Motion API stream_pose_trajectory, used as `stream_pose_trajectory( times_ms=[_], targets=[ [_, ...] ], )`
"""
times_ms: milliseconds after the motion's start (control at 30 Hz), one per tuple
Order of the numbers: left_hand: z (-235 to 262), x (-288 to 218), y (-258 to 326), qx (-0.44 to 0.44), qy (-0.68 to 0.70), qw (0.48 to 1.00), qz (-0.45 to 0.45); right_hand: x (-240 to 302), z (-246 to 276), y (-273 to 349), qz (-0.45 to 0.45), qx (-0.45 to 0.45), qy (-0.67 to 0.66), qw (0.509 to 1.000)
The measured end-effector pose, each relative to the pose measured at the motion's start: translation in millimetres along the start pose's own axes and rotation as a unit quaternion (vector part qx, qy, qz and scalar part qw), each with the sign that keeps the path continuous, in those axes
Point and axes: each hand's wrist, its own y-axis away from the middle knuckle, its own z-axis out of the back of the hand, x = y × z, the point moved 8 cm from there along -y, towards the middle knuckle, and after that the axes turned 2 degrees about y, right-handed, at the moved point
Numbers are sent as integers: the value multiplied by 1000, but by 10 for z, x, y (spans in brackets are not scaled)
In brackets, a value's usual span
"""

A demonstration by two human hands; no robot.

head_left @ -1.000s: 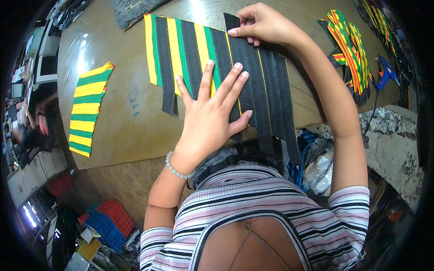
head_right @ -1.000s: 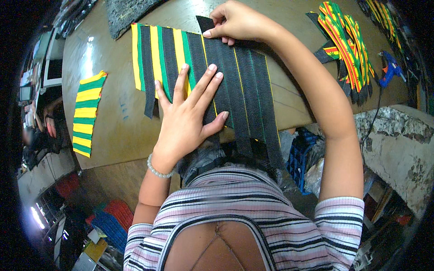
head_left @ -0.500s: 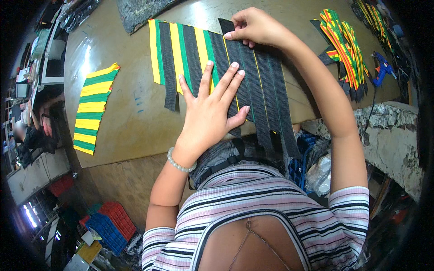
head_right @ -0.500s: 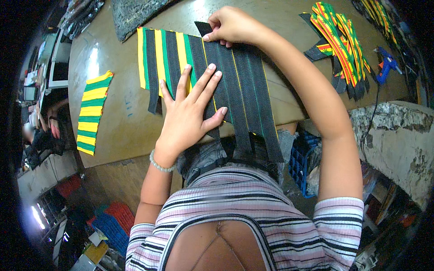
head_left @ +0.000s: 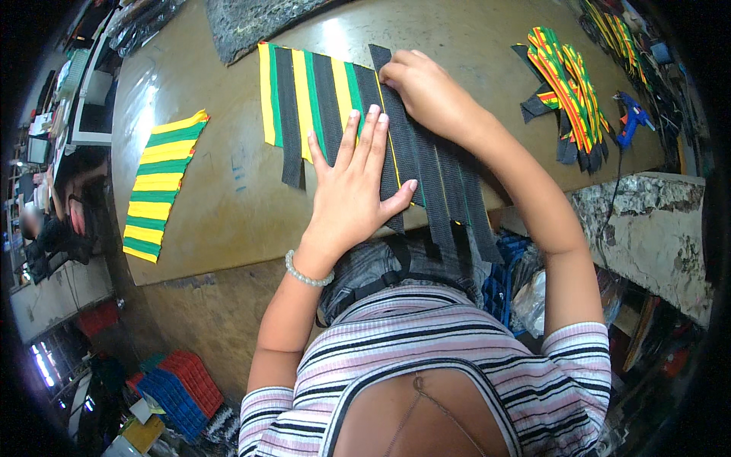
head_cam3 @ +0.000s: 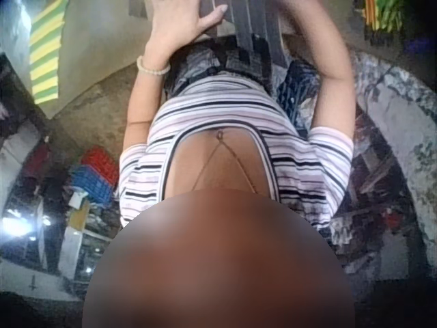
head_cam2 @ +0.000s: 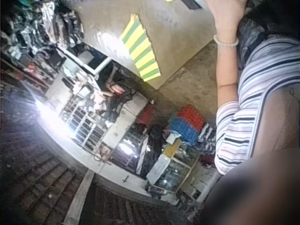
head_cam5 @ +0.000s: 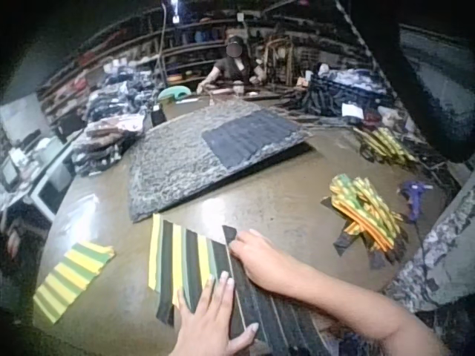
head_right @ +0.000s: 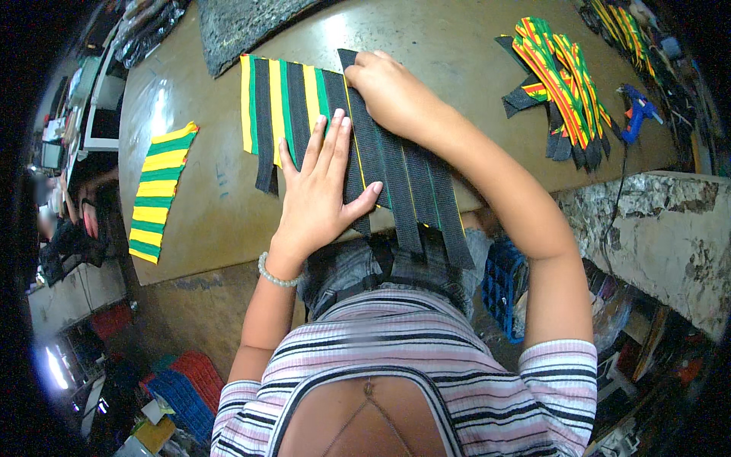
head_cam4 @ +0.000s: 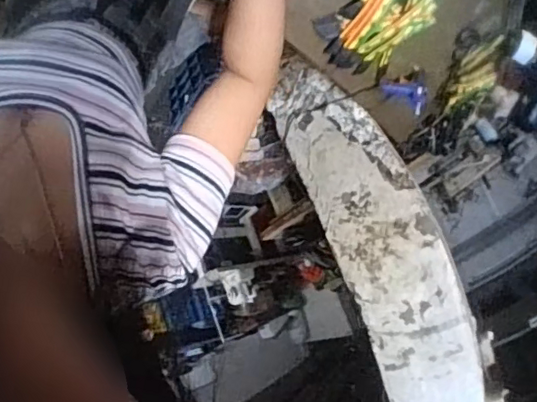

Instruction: The person aligns and places black fabric strips onto a green and yellow striped fabric piece on a work table. They repeatedly adjust the strips to ensure proper alignment and then flip the fabric to inspect the other side.

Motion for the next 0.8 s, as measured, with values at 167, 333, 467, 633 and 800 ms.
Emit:
stream_pose_trajectory(
  times_ms=[167, 333, 467, 633, 800],
  targets=[
    [-19, 65, -6, -14, 13, 999, 27, 438, 17, 521, 68, 48, 44, 996],
    [-60, 47, 2, 10, -46, 999, 22, 911, 107, 1096, 29, 186, -54, 981],
    [-36, 37, -2, 1, -37, 999, 17, 649, 84, 721, -10, 146, -49, 988],
    [-15, 28, 13, -13, -29, 999, 15, 4, -128, 37, 3, 39, 22, 999],
    [9, 27, 31, -20, -10, 1000, 18, -652, 87, -748, -27, -14, 8, 1000]
  ],
)
